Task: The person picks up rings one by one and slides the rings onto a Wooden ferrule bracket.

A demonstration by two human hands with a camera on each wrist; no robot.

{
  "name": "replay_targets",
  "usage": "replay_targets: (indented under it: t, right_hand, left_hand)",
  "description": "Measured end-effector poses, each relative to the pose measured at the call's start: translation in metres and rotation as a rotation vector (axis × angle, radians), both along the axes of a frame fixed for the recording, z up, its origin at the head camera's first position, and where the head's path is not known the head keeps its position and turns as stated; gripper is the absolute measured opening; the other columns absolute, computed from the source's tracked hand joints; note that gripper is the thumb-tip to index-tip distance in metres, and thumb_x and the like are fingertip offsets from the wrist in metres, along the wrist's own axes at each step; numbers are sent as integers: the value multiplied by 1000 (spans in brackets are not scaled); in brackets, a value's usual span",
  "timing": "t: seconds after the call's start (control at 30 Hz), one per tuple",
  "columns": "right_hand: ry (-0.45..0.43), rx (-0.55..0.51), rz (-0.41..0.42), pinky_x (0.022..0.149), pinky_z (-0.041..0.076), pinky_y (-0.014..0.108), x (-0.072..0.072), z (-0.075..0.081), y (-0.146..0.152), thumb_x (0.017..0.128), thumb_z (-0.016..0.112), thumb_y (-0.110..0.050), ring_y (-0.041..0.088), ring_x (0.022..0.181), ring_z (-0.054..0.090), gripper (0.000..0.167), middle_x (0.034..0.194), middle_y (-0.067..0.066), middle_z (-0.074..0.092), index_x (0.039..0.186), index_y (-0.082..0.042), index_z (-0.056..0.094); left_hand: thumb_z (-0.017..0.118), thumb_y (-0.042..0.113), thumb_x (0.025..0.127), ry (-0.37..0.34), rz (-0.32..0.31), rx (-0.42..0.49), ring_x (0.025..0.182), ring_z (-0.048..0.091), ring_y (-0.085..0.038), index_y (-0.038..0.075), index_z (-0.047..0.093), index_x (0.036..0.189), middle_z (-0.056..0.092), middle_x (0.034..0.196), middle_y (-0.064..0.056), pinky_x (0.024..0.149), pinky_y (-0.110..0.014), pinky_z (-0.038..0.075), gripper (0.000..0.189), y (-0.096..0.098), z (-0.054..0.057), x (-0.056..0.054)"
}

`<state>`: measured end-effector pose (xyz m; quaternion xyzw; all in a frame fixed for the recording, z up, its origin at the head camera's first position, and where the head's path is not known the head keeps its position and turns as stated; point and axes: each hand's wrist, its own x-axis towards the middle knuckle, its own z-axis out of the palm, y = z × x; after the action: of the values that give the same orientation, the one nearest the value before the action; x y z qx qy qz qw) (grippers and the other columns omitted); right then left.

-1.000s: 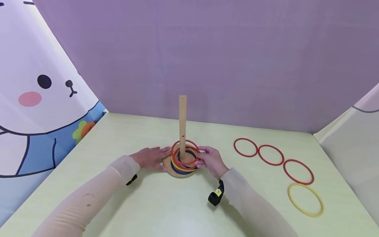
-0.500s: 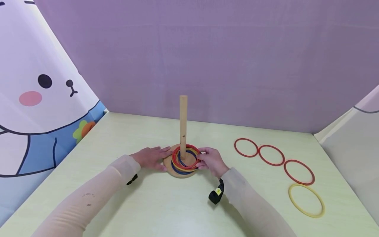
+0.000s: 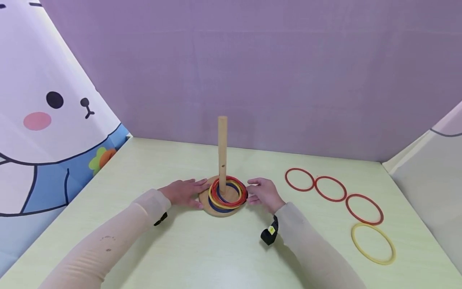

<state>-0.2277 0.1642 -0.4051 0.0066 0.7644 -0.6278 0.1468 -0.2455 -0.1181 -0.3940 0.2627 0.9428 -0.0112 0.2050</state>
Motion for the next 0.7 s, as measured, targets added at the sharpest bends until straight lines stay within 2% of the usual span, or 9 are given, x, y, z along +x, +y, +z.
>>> replay_targets:
  t: [0.07, 0.3, 0.47, 0.57, 0.7]
  right_hand:
    - [15, 65, -5, 60, 56, 28, -4, 2, 11, 95, 53, -7, 12, 61, 64, 40, 105, 23, 64, 129, 13, 47]
    - [78, 324, 7, 65, 57, 33, -23, 8, 69, 95, 58, -17, 17, 68, 67, 43, 95, 20, 64, 128, 10, 50]
    - [44, 391, 6, 65, 56, 34, -29, 10, 110, 96, 56, -21, 16, 71, 66, 49, 95, 18, 62, 130, 12, 45]
    - [15, 429, -2, 68, 56, 34, -30, 8, 129, 97, 54, -23, 15, 74, 66, 56, 106, 26, 59, 135, 16, 38]
    - [-37, 474, -12, 70, 56, 35, -32, 7, 147, 96, 53, -22, 14, 75, 65, 62, 105, 27, 59, 137, 19, 31]
  left_hand:
    - [56, 60, 88, -1, 3, 4, 140, 26, -36, 27, 24, 153, 15, 159, 4, 107, -54, 31, 80, 0, -1, 0]
    - [58, 57, 88, -19, 16, 36, 141, 25, -36, 26, 24, 153, 16, 159, 4, 107, -55, 30, 79, -1, 0, 0]
    - [55, 59, 89, -4, -11, 11, 139, 27, -38, 25, 24, 154, 15, 160, 2, 106, -56, 31, 80, -1, -1, 0]
    - [54, 60, 89, 2, -19, 7, 139, 28, -38, 24, 24, 154, 15, 160, 1, 105, -57, 32, 80, -1, -2, 0]
    - [54, 60, 89, 8, -21, 6, 139, 28, -39, 24, 23, 154, 15, 160, 1, 105, -56, 32, 80, -2, -2, 0]
